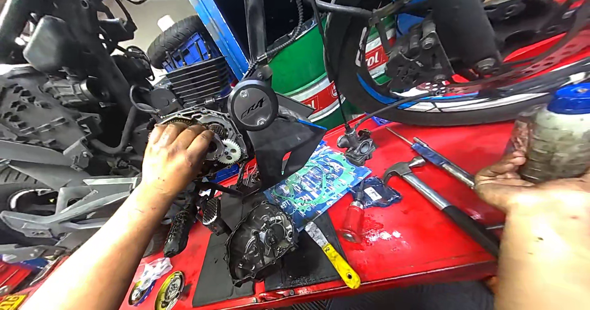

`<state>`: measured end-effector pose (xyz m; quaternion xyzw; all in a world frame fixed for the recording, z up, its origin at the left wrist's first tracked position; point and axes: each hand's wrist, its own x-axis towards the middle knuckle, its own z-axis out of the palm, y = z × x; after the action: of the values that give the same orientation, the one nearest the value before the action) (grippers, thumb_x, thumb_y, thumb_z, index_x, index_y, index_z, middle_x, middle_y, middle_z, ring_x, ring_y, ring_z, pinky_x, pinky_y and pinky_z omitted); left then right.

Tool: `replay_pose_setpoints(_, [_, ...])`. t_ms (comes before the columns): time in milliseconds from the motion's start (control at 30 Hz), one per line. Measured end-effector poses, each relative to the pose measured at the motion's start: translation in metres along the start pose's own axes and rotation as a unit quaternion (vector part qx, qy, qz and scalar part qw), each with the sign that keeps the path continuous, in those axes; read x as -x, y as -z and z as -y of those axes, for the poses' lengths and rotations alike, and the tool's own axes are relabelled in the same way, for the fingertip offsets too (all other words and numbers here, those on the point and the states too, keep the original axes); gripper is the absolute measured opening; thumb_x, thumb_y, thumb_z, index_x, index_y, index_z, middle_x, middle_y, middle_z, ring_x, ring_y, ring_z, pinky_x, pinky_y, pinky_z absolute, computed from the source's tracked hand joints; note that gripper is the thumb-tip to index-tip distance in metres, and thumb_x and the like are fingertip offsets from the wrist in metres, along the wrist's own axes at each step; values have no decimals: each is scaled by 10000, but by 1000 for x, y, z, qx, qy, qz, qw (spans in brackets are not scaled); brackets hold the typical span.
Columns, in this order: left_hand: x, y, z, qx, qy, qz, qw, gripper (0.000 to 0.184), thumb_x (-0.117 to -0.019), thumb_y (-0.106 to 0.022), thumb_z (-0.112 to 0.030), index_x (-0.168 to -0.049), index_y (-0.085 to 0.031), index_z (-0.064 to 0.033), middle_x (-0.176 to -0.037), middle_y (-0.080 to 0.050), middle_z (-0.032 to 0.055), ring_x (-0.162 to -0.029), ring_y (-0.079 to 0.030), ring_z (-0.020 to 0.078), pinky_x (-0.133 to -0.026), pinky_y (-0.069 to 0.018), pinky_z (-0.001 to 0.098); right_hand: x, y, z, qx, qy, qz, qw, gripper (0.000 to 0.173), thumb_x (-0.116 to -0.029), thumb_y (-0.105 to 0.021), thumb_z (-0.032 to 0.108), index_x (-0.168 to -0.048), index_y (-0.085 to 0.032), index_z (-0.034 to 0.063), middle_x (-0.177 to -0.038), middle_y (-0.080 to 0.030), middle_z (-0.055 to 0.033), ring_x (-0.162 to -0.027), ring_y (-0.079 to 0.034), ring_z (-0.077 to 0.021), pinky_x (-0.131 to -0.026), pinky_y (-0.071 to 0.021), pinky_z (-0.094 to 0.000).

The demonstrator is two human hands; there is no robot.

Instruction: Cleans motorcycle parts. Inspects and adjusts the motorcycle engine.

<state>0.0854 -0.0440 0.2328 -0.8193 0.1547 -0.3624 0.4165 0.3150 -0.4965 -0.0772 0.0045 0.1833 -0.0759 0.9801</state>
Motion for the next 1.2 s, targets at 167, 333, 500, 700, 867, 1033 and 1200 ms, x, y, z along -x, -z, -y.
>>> replay_pose_setpoints(167, [12,-5,4,27,-6,-4,1000,405,-1036,-566,-414,-1300,-697,-137,-1286,-704,99,-1226,-614,344,-1066,-408,551,-1,0,1,-18,2,-4,1000,541,-1001,-305,704,-1182,-501,232,-932,-604,26,-741,-621,-20,-649,-525,-162])
replay_pose_setpoints(333, [12,-6,9,43,-19,-3,999,520,-1001,-587,-522,-1320,-693,-125,-1314,-699,114,-1283,-590,366,-1119,-358,585,-7,3,3,-30,-3,-1,1000,561,-999,-299,715,-1179,-504,226,-930,-613,25,-725,-622,-16,-632,-529,-156])
replay_pose_setpoints(500, [15,-14,11,30,-30,-18,999,562,-987,-597,-544,-1349,-670,-122,-1359,-677,116,-1348,-548,366,-1165,-292,609,-11,6,3,-42,-4,2,999,555,-1002,-311,704,-1186,-499,215,-934,-611,16,-730,-631,-18,-640,-539,-156])
replay_pose_setpoints(700, [18,-21,17,65,-10,-23,998,540,-970,-618,-574,-1337,-689,-185,-1381,-672,80,-1395,-514,359,-1173,-255,652,-19,13,5,-40,-10,21,999,590,-989,-297,733,-1179,-506,215,-939,-616,21,-753,-640,-18,-660,-545,-162])
replay_pose_setpoints(867, [13,-11,15,74,26,9,997,386,-1044,-542,-448,-1332,-706,-249,-1388,-672,32,-1428,-480,356,-1173,-231,673,-17,11,4,-32,-5,19,999,583,-993,-295,726,-1176,-507,214,-919,-617,19,-731,-631,-15,-638,-529,-148])
replay_pose_setpoints(1033, [12,-13,9,79,79,-38,993,296,-1014,-617,-367,-1214,-750,-194,-1324,-702,38,-1373,-535,316,-1178,-254,630,-20,11,2,-50,1,11,999,587,-996,-307,717,-1177,-509,197,-917,-621,4,-737,-644,-33,-647,-549,-170])
replay_pose_setpoints(1200, [14,-20,-1,37,96,-83,991,198,-978,-667,-318,-985,-735,-132,-1327,-681,90,-1351,-541,335,-1165,-277,627,-20,8,3,-46,5,6,999,609,-989,-294,736,-1160,-517,196,-879,-612,9,-698,-633,-32,-619,-543,-167])
